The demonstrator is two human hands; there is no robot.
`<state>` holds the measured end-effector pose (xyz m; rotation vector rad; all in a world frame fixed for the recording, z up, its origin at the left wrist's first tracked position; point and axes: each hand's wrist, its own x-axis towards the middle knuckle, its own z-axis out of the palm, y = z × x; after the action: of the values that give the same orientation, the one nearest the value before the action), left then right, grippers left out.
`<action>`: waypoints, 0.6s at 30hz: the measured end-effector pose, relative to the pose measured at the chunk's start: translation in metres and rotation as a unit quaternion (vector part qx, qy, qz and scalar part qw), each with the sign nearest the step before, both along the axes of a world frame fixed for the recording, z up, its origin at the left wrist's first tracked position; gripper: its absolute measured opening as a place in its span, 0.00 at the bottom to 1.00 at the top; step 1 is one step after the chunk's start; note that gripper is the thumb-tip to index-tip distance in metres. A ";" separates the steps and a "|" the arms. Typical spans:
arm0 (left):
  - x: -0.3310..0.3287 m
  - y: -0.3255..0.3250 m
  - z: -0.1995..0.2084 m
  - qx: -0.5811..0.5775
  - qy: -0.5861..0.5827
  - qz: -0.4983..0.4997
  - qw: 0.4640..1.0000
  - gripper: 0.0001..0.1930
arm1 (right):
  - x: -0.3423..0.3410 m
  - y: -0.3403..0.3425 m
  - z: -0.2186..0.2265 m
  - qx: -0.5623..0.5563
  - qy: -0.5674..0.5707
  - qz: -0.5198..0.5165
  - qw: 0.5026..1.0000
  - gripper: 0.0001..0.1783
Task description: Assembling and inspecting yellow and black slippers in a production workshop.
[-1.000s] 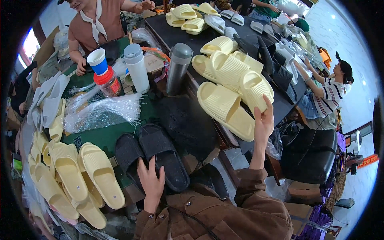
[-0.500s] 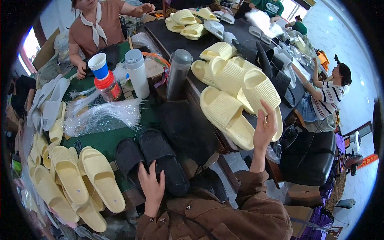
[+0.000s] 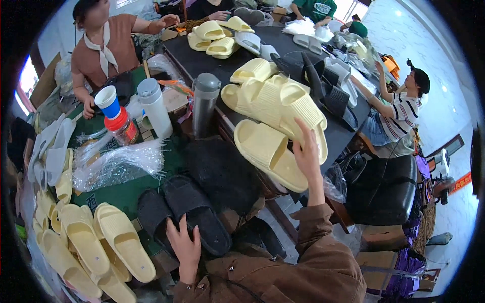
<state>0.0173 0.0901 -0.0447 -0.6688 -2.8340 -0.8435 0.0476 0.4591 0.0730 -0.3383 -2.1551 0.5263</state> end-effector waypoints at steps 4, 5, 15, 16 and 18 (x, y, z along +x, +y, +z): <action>-0.002 0.000 0.005 0.004 -0.022 -0.002 1.000 0.25 | 0.003 0.008 -0.012 0.066 -0.124 -0.037 0.989 0.22; -0.001 -0.001 0.005 0.004 -0.021 -0.012 1.000 0.25 | 0.000 0.008 -0.013 0.116 -0.134 -0.017 0.984 0.21; -0.004 -0.002 -0.005 -0.025 -0.013 0.005 1.000 0.26 | -0.003 0.010 -0.018 0.126 -0.026 -0.043 0.991 0.10; -0.005 -0.004 -0.003 -0.017 -0.010 -0.003 1.000 0.26 | -0.004 0.006 -0.017 0.135 -0.003 -0.044 0.990 0.10; -0.005 -0.004 -0.002 -0.032 -0.009 0.000 0.999 0.25 | 0.001 0.001 -0.012 0.171 0.028 -0.063 0.983 0.10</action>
<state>0.0121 0.0861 -0.0467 -0.6717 -2.8881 -0.7644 0.0488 0.4599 0.0614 -0.2627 -2.1058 0.0877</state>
